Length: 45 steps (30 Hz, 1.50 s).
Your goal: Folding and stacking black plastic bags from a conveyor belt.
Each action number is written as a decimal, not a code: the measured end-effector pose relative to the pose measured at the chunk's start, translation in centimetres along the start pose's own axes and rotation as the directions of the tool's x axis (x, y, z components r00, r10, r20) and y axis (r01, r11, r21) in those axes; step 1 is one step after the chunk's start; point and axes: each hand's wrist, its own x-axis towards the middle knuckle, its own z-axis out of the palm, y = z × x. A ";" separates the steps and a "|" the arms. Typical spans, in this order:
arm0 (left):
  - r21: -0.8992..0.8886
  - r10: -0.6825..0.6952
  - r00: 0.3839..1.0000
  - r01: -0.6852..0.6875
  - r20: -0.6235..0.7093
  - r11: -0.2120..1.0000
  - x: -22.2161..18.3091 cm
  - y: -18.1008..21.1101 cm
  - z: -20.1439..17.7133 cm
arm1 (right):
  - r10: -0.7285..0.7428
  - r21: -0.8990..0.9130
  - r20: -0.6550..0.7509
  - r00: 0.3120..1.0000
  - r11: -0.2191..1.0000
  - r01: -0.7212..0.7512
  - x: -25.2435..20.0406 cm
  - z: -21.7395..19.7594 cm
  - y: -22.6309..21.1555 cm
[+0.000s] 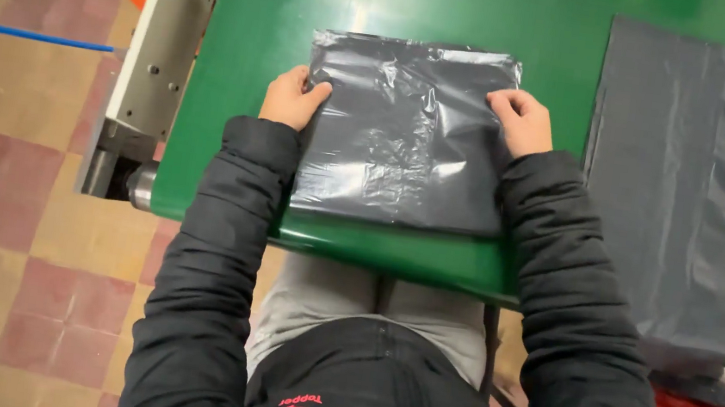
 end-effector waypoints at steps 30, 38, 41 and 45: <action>-0.841 -0.315 0.845 0.504 0.433 0.196 -8.6 4.2 1.1 | -0.501 -0.604 0.400 0.768 0.486 0.632 -11.4 5.1 -15.2; -0.818 -0.020 0.933 0.324 0.358 0.475 -10.6 -0.1 -2.1 | -0.501 -0.625 0.486 0.716 0.373 0.686 -17.2 4.2 -9.9; -0.563 -0.392 0.906 0.411 0.162 0.717 -12.0 4.4 -3.7 | -0.458 -0.603 0.520 0.721 0.401 0.690 -17.4 3.5 -9.8; 0.355 0.187 0.948 -0.087 -0.257 0.931 -12.7 7.5 -0.4 | -0.428 -0.579 0.562 0.708 0.408 0.706 -16.6 3.6 -11.3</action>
